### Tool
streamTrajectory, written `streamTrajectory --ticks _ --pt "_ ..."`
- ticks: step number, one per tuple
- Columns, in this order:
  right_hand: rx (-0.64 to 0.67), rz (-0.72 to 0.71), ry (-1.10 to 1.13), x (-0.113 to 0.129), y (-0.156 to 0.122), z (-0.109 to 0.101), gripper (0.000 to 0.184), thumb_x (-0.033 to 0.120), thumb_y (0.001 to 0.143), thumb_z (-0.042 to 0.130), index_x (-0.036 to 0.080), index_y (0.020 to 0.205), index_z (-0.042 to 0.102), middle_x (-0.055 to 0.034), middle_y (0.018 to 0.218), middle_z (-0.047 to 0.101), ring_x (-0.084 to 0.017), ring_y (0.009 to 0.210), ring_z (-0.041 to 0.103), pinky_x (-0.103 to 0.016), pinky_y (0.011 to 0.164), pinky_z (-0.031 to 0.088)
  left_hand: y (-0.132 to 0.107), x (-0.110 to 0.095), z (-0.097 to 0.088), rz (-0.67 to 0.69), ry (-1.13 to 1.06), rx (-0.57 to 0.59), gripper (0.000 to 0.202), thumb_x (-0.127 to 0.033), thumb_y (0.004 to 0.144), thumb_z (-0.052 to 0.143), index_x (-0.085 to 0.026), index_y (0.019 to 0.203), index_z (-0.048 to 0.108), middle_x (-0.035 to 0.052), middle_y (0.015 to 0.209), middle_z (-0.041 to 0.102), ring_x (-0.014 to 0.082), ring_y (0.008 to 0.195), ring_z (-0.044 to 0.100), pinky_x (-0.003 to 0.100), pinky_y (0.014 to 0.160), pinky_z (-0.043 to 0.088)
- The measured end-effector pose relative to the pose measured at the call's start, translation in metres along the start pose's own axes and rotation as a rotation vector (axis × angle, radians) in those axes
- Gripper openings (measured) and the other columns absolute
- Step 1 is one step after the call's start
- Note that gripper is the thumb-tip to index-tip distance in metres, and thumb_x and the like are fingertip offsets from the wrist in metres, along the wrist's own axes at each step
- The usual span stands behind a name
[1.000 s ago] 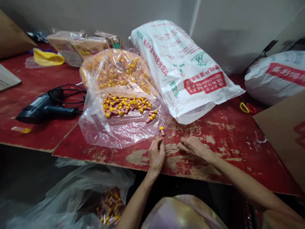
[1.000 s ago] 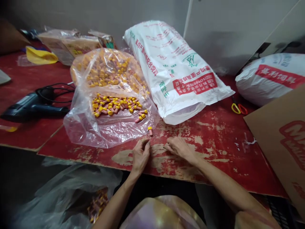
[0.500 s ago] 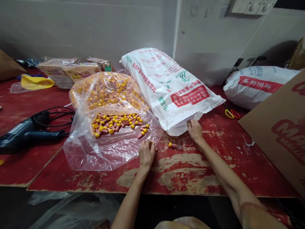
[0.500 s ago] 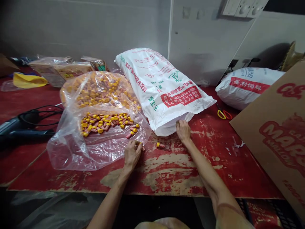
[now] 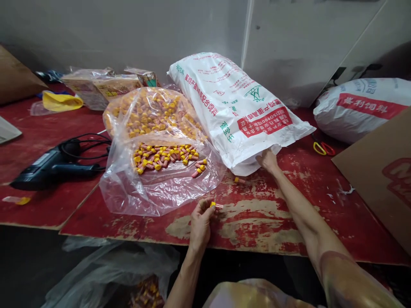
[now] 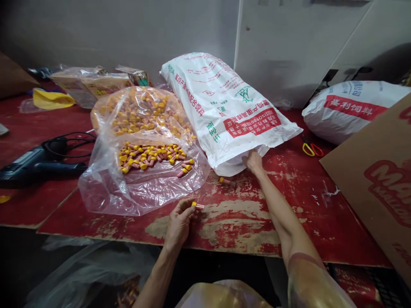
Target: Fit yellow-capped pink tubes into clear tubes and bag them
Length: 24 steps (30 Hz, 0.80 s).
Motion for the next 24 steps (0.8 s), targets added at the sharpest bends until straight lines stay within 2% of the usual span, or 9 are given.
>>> streamTrajectory --ticks 1,3,5,8,11,15,17,21,24 --pt "-0.03 0.014 0.108 -0.001 -0.013 -0.004 0.038 0.031 0.078 0.05 0.008 0.108 0.054 -0.0167 0.098 0.064 -0.025 0.082 0.06 -0.034 0.068 0.046 -0.002 0.001 0.002 -0.04 -0.06 0.002 0.036 -0.025 0.055 0.074 -0.015 0.087 0.06 -0.002 0.071 0.061 0.0098 0.055 0.059 0.02 0.05 0.044" --pt "-0.012 0.022 0.466 0.0 -0.048 -0.008 0.037 0.038 0.079 0.049 0.013 0.106 0.051 -0.0093 0.086 0.065 -0.021 0.072 0.06 -0.032 0.064 0.047 -0.006 0.004 0.006 -0.104 -0.173 -0.002 0.034 -0.022 0.052 0.076 -0.016 0.081 0.06 -0.0029 0.071 0.061 0.0106 0.058 0.061 0.022 0.054 0.048" --pt "0.169 -0.004 0.836 0.009 -0.094 -0.005 0.033 0.043 0.077 0.054 0.018 0.099 0.05 -0.0043 0.08 0.065 -0.018 0.066 0.06 -0.031 0.062 0.049 -0.01 0.007 0.013 -0.146 -0.247 0.011 0.034 -0.021 0.051 0.078 -0.016 0.08 0.059 -0.0033 0.071 0.061 0.012 0.061 0.063 0.024 0.059 0.05" --pt "0.398 -0.03 1.025 0.03 -0.157 -0.003 0.03 0.041 0.073 0.063 0.021 0.091 0.052 -0.004 0.09 0.065 -0.016 0.072 0.062 -0.029 0.067 0.05 -0.016 0.014 0.024 -0.178 -0.287 0.045 0.036 -0.022 0.052 0.079 -0.015 0.082 0.06 -0.0021 0.072 0.063 0.0135 0.063 0.064 0.026 0.061 0.052" --pt "0.479 -0.08 0.998 0.049 -0.191 -0.005 0.026 0.037 0.073 0.066 0.021 0.09 0.055 -0.0022 0.089 0.064 -0.015 0.076 0.06 -0.027 0.068 0.048 -0.022 0.02 0.031 -0.153 -0.281 0.047 0.038 -0.025 0.053 0.081 -0.016 0.083 0.061 -0.0021 0.071 0.063 0.0126 0.06 0.063 0.026 0.06 0.052" --pt "0.568 -0.192 0.902 0.064 -0.202 -0.001 0.021 0.036 0.081 0.058 0.022 0.096 0.056 -0.0012 0.086 0.063 -0.015 0.075 0.059 -0.026 0.066 0.047 -0.03 0.026 0.031 -0.058 -0.175 0.021 0.029 -0.029 0.058 0.079 -0.015 0.079 0.065 0.0005 0.075 0.067 0.0108 0.061 0.061 0.024 0.061 0.051" --pt "0.523 -0.287 0.785 0.067 -0.204 0.003 0.02 0.035 0.084 0.055 0.021 0.098 0.058 -0.003 0.089 0.064 -0.016 0.079 0.06 -0.028 0.07 0.047 -0.034 0.027 0.031 -0.008 -0.07 0.038 0.025 -0.031 0.065 0.075 -0.015 0.083 0.07 0.0025 0.081 0.069 0.0108 0.063 0.061 0.023 0.062 0.051" --pt "0.374 -0.427 0.556 0.066 -0.203 0.005 0.015 0.032 0.086 0.052 0.02 0.09 0.059 -0.005 0.087 0.064 -0.017 0.08 0.059 -0.029 0.072 0.044 -0.041 0.031 0.034 0.021 0.083 0.157 0.026 -0.031 0.076 0.064 -0.017 0.096 0.072 0.0046 0.087 0.071 0.0134 0.065 0.062 0.025 0.063 0.051" --pt "0.441 -0.493 0.406 0.065 -0.197 0.001 0.015 0.032 0.089 0.049 0.019 0.085 0.057 -0.0034 0.079 0.063 -0.014 0.07 0.057 -0.025 0.063 0.04 -0.039 0.032 0.037 0.03 0.219 0.288 0.027 -0.026 0.079 0.056 -0.019 0.1 0.071 0.0048 0.087 0.071 0.0158 0.068 0.063 0.026 0.062 0.052"
Point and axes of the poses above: each hand's wrist, its own y-axis towards the middle knuckle, its own z-axis out of the palm, x = y × z, the point moved 3 cm from there along y, towards the middle knuckle
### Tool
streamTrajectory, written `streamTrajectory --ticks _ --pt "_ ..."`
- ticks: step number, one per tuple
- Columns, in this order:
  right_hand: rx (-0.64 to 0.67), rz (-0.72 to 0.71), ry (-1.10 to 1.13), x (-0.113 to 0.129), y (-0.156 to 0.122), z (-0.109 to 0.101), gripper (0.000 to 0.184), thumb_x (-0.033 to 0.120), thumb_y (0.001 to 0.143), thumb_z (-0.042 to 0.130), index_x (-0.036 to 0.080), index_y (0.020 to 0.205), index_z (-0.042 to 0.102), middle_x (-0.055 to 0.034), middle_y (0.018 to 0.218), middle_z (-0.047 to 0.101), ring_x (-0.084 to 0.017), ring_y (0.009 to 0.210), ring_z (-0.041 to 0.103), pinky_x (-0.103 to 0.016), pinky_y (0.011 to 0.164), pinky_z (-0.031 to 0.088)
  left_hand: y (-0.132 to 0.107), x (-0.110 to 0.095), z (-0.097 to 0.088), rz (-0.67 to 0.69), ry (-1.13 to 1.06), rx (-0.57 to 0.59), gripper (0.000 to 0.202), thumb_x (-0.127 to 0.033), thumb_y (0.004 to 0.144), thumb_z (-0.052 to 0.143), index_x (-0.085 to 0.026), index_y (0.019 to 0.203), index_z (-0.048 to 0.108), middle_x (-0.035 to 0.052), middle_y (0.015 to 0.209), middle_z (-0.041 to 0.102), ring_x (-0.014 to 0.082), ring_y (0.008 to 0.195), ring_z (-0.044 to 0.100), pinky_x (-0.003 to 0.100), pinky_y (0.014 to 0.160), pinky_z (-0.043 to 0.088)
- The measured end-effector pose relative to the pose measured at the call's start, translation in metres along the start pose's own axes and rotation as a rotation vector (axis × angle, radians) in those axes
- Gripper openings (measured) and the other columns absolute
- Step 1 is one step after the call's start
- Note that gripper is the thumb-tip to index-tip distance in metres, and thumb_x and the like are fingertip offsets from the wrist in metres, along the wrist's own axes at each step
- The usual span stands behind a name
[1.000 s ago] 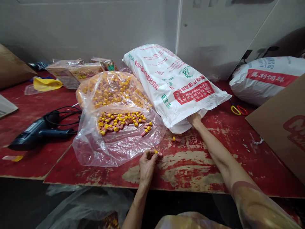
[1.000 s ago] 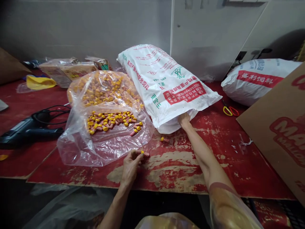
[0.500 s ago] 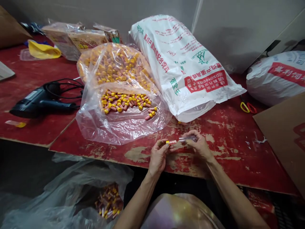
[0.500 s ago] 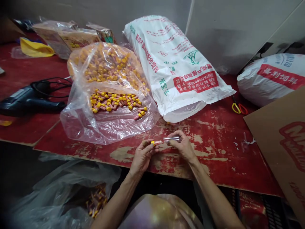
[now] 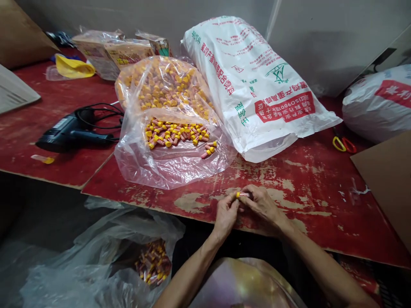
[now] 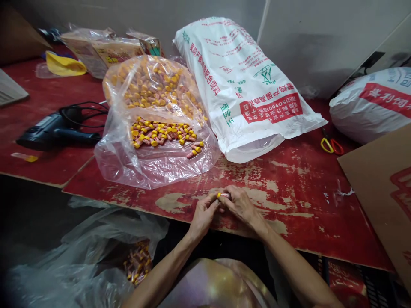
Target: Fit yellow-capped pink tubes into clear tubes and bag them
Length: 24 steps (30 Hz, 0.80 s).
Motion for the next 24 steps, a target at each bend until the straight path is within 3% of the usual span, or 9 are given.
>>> streamTrajectory --ticks 3,7,12,16,18,21,24 --pt "0.109 -0.028 -0.307 0.0 0.006 -0.006 0.014 0.028 0.089 0.048 0.019 0.079 0.054 -0.0022 0.072 0.058 -0.013 0.061 0.05 -0.025 0.059 0.033 0.006 -0.009 -0.006 0.132 0.327 0.011 0.027 -0.019 0.08 0.051 -0.019 0.097 0.071 0.0055 0.084 0.07 0.0176 0.074 0.063 0.029 0.068 0.051" --pt "0.035 -0.116 -0.624 0.0 0.012 -0.007 0.009 0.02 0.089 0.045 0.018 0.085 0.054 -0.0046 0.076 0.057 -0.016 0.068 0.049 -0.028 0.066 0.032 0.024 -0.033 -0.032 0.33 0.699 -0.259 0.021 -0.019 0.084 0.049 -0.016 0.089 0.069 0.0069 0.083 0.067 0.0179 0.078 0.062 0.031 0.075 0.048" --pt "0.015 -0.189 -0.484 -0.009 0.016 -0.006 0.018 0.028 0.093 0.042 0.019 0.08 0.051 -0.0028 0.074 0.054 -0.015 0.065 0.047 -0.027 0.063 0.033 0.083 -0.064 -0.07 0.469 1.118 -0.497 0.02 -0.016 0.084 0.048 -0.014 0.092 0.066 0.0124 0.095 0.065 0.0249 0.091 0.059 0.036 0.08 0.047" --pt "-0.133 -0.183 -0.335 -0.023 0.023 -0.004 0.021 0.025 0.096 0.038 0.018 0.086 0.055 -0.0034 0.079 0.058 -0.014 0.071 0.05 -0.026 0.065 0.036 0.139 -0.074 -0.08 0.481 1.421 -0.416 0.026 -0.014 0.083 0.047 -0.011 0.102 0.064 0.018 0.108 0.064 0.0321 0.102 0.055 0.043 0.086 0.043" --pt "-0.235 -0.23 -0.393 -0.026 0.025 0.0 0.018 0.021 0.094 0.04 0.018 0.097 0.058 -0.0061 0.088 0.061 -0.017 0.081 0.051 -0.029 0.074 0.037 0.153 -0.077 -0.079 0.504 1.45 -0.35 0.028 -0.012 0.083 0.045 -0.009 0.103 0.064 0.019 0.104 0.065 0.0319 0.1 0.056 0.043 0.086 0.043" --pt "-0.304 -0.278 -0.476 -0.03 0.032 -0.003 0.019 0.02 0.091 0.046 0.019 0.104 0.06 -0.0079 0.098 0.063 -0.02 0.09 0.051 -0.034 0.082 0.036 0.152 -0.079 -0.082 0.539 1.424 -0.344 0.031 -0.01 0.082 0.044 -0.008 0.105 0.064 0.0184 0.101 0.066 0.0297 0.096 0.058 0.041 0.085 0.044" --pt "-0.409 -0.086 -0.482 -0.044 0.055 -0.029 0.022 0.022 0.091 0.044 0.017 0.101 0.063 -0.0096 0.1 0.064 -0.02 0.093 0.053 -0.033 0.083 0.038 0.131 -0.078 -0.091 0.486 1.052 -0.431 0.03 -0.018 0.08 0.051 -0.014 0.106 0.065 0.0119 0.096 0.066 0.0245 0.085 0.062 0.036 0.077 0.048"
Point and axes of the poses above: each hand's wrist, its own y-axis towards the middle knuckle, its own z-axis out of the palm, x = y × z, the point moved 3 cm from there along y, towards the middle knuckle
